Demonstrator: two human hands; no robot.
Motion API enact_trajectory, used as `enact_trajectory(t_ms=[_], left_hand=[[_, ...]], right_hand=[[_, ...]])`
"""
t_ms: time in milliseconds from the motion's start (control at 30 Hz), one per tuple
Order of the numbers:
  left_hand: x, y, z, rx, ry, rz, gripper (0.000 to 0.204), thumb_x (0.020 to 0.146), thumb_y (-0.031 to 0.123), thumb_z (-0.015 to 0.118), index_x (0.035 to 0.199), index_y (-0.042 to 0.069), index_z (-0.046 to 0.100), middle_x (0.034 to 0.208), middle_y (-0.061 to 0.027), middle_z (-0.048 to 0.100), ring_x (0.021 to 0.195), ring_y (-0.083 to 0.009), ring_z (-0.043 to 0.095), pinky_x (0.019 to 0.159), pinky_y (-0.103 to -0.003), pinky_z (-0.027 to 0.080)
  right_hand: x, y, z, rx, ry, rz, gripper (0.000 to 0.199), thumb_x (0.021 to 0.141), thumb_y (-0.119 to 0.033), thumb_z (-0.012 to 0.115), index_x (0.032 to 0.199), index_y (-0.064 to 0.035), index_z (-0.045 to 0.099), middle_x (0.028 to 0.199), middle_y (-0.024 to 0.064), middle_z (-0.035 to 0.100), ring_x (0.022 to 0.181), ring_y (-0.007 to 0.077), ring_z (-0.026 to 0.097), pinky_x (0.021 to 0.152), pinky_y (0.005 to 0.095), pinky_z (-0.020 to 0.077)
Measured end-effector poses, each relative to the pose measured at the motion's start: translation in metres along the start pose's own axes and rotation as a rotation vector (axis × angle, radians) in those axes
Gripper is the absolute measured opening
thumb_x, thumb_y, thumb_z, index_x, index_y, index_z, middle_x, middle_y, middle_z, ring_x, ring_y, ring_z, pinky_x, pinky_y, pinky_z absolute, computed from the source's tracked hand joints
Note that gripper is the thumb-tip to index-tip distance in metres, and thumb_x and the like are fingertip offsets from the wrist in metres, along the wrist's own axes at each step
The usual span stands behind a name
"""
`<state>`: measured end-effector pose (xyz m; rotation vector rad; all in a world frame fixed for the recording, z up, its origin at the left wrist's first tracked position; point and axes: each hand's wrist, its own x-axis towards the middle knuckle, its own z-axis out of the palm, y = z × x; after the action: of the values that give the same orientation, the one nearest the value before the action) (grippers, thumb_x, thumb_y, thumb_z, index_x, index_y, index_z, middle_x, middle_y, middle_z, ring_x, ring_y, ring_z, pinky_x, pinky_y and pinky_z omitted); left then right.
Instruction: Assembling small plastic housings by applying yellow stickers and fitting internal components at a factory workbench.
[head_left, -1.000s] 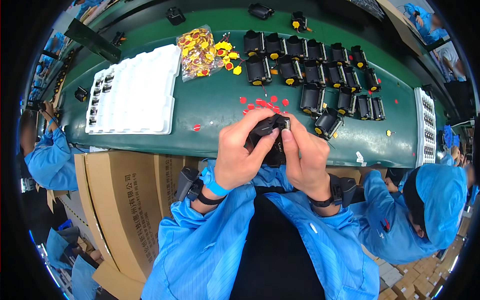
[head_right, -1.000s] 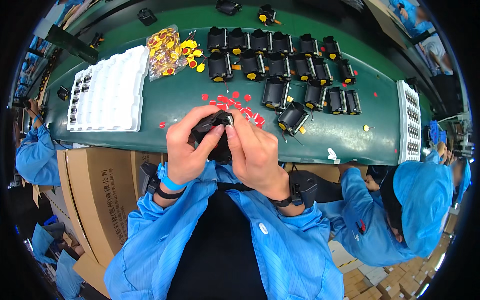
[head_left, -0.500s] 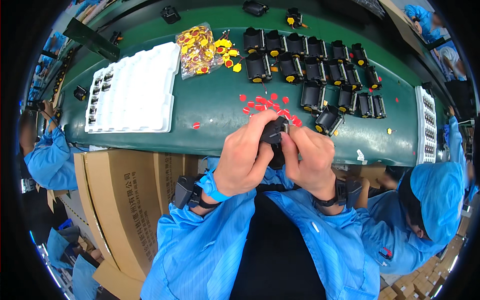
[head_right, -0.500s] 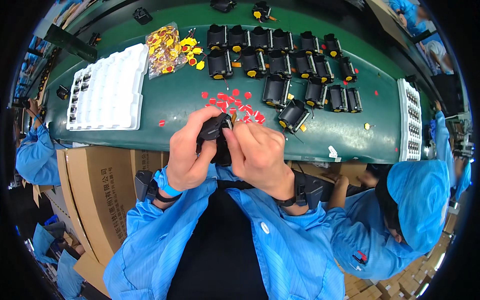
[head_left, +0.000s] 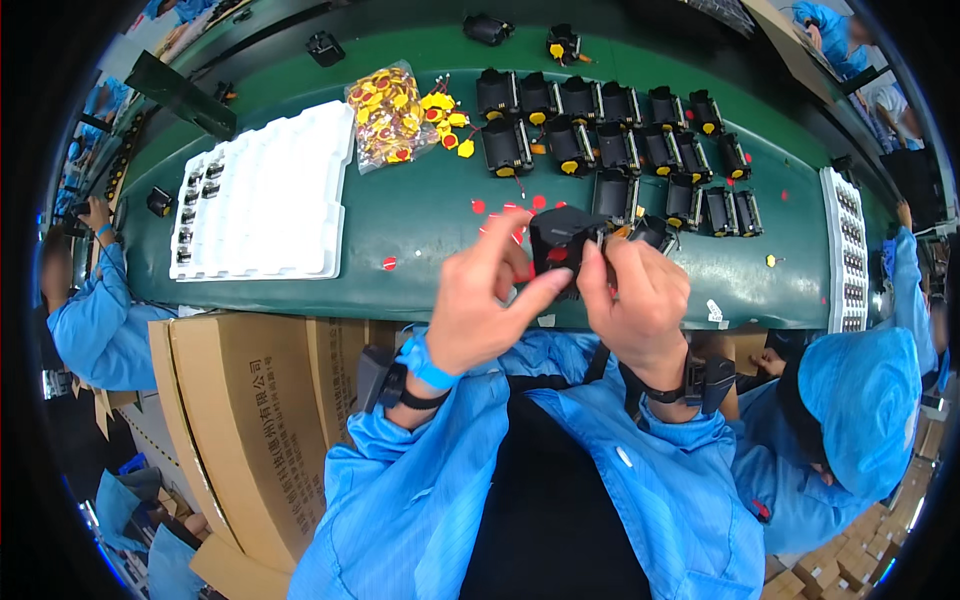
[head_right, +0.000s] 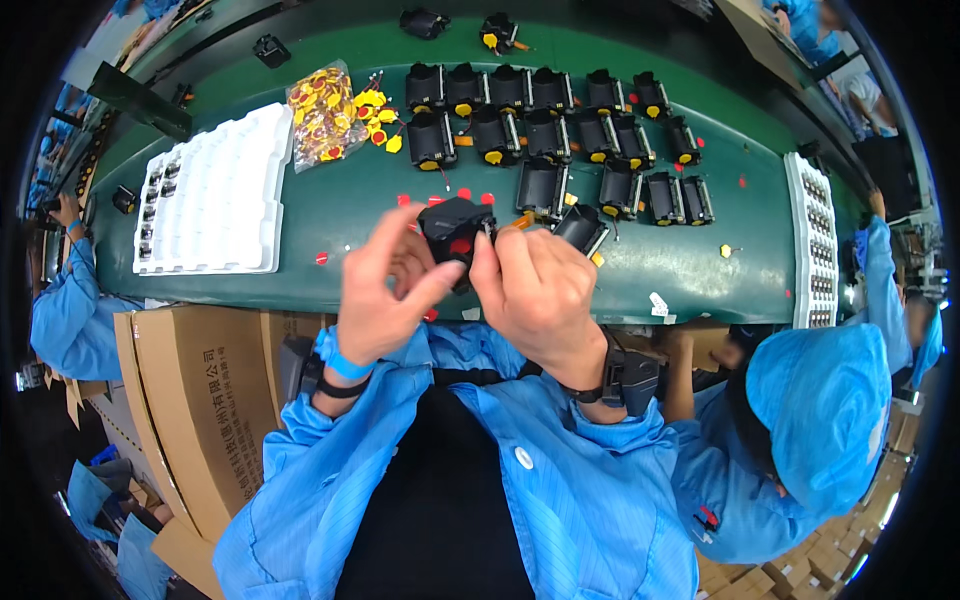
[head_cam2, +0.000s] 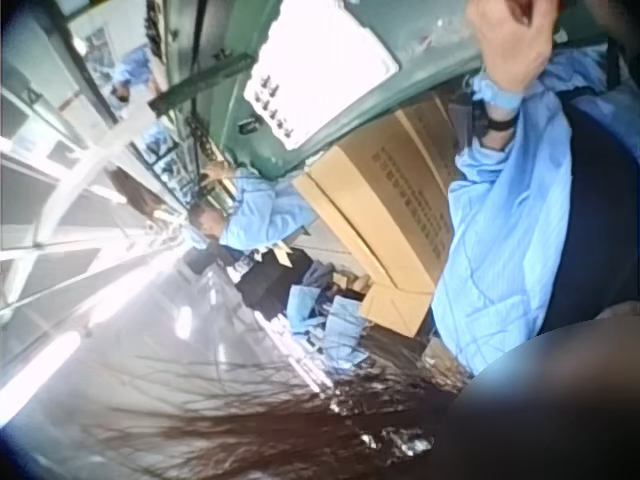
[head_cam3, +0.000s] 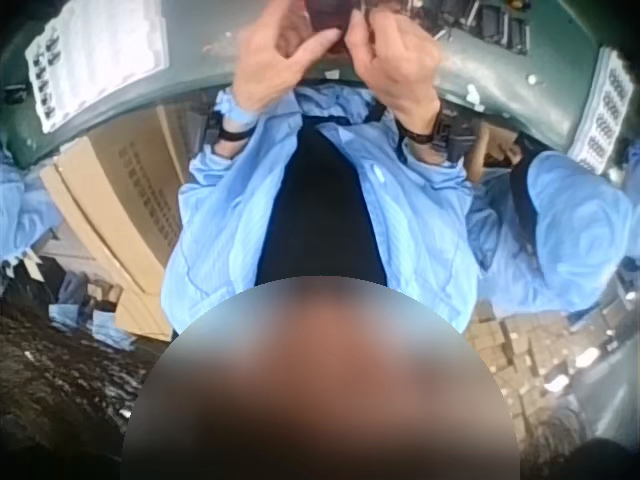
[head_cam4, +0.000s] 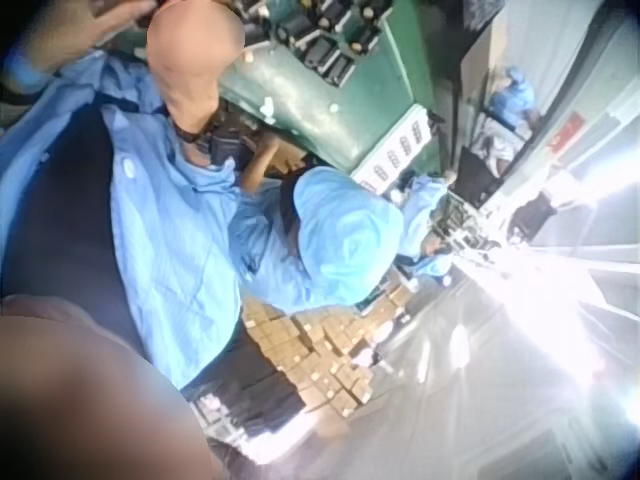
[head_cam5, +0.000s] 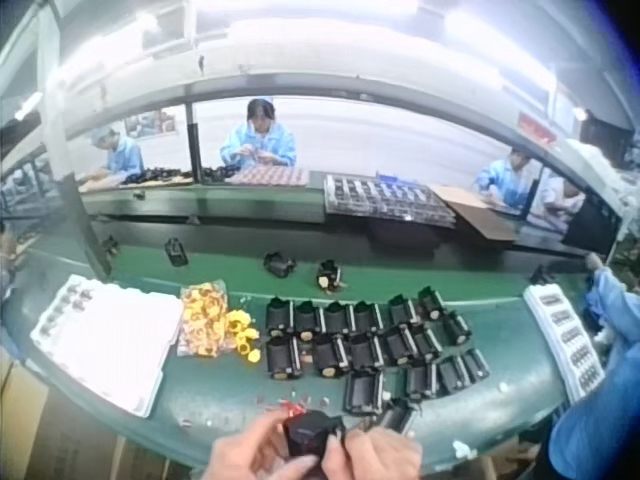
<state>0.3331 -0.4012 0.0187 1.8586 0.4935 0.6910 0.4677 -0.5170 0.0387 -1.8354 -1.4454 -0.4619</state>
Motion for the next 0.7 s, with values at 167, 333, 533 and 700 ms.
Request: enact_trajectory(t_ms=[167,333,533,700], left_hand=[[0.008,-0.012,0.023,-0.255,-0.014,0.006,0.022,0.093,0.002,0.063,0.113,-0.007,0.059,0.071,-0.0137,0.065,0.056,-0.0168,0.064,0.051,-0.032,0.046],[0.007,-0.008,0.023,-0.151,-0.022,0.009,0.026,0.092,-0.003,0.058,0.117,-0.007,0.055,0.072,-0.0175,0.064,0.058,-0.0240,0.066,0.053,-0.035,0.048],[0.006,0.002,0.012,-0.120,-0.135,-0.218,0.034,0.087,-0.004,0.054,0.121,-0.005,0.051,0.074,-0.0179,0.063,0.064,-0.0319,0.066,0.059,-0.038,0.049],[0.001,-0.012,-0.021,0.152,0.054,-0.075,0.034,0.088,-0.010,0.050,0.120,-0.001,0.055,0.087,-0.0191,0.067,0.076,-0.0383,0.067,0.066,-0.041,0.051]], right_hand=[[0.001,-0.001,-0.002,0.002,0.008,-0.075,0.016,0.080,-0.001,0.073,0.076,0.0006,0.058,0.060,0.0075,0.051,0.049,0.0233,0.052,0.047,0.0349,0.0431],[-0.001,0.002,0.003,-0.024,0.016,-0.048,0.015,0.080,-0.001,0.074,0.077,0.0015,0.059,0.061,0.0077,0.051,0.051,0.0230,0.052,0.047,0.0351,0.0426],[-0.001,0.005,-0.003,-0.074,-0.018,-0.027,0.014,0.081,-0.002,0.074,0.085,0.0039,0.062,0.063,0.0088,0.051,0.054,0.0236,0.053,0.050,0.0357,0.0432],[0.038,0.061,-0.016,-0.333,0.166,-0.012,0.015,0.084,-0.009,0.073,0.086,-0.0016,0.060,0.066,0.0107,0.052,0.053,0.0280,0.055,0.049,0.0381,0.0438]])
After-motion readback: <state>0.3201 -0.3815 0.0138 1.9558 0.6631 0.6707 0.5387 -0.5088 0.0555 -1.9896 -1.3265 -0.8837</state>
